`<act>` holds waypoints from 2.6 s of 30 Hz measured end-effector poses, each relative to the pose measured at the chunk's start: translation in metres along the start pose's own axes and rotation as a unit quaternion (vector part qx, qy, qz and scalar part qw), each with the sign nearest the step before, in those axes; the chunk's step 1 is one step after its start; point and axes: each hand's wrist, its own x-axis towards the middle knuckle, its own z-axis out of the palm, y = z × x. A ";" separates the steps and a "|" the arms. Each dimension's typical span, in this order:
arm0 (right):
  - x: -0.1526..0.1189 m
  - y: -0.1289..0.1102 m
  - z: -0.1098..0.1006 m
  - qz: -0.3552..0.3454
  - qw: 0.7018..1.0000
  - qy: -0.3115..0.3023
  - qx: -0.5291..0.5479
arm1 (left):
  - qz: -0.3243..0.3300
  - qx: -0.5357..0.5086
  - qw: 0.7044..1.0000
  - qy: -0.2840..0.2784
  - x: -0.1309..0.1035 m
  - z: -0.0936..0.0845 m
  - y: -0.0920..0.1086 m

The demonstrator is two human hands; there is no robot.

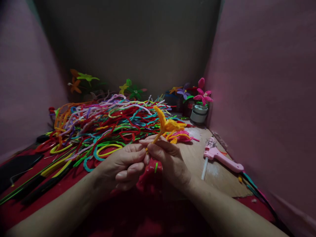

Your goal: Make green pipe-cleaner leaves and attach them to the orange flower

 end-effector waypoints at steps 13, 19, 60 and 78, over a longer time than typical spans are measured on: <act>0.005 -0.006 0.001 0.030 0.993 0.033 -0.108 | 0.256 0.583 0.729 0.248 0.011 -0.011 -0.022; 0.001 -0.001 -0.001 0.048 0.998 -0.002 -0.049 | 0.062 0.127 0.979 0.146 0.007 -0.005 -0.003; 0.002 0.007 -0.003 0.048 0.990 0.035 -0.129 | 0.240 0.677 0.635 0.284 0.009 -0.008 -0.028; 0.008 0.002 0.000 0.048 0.996 0.009 -0.070 | 0.304 0.658 0.625 0.291 0.008 -0.014 -0.022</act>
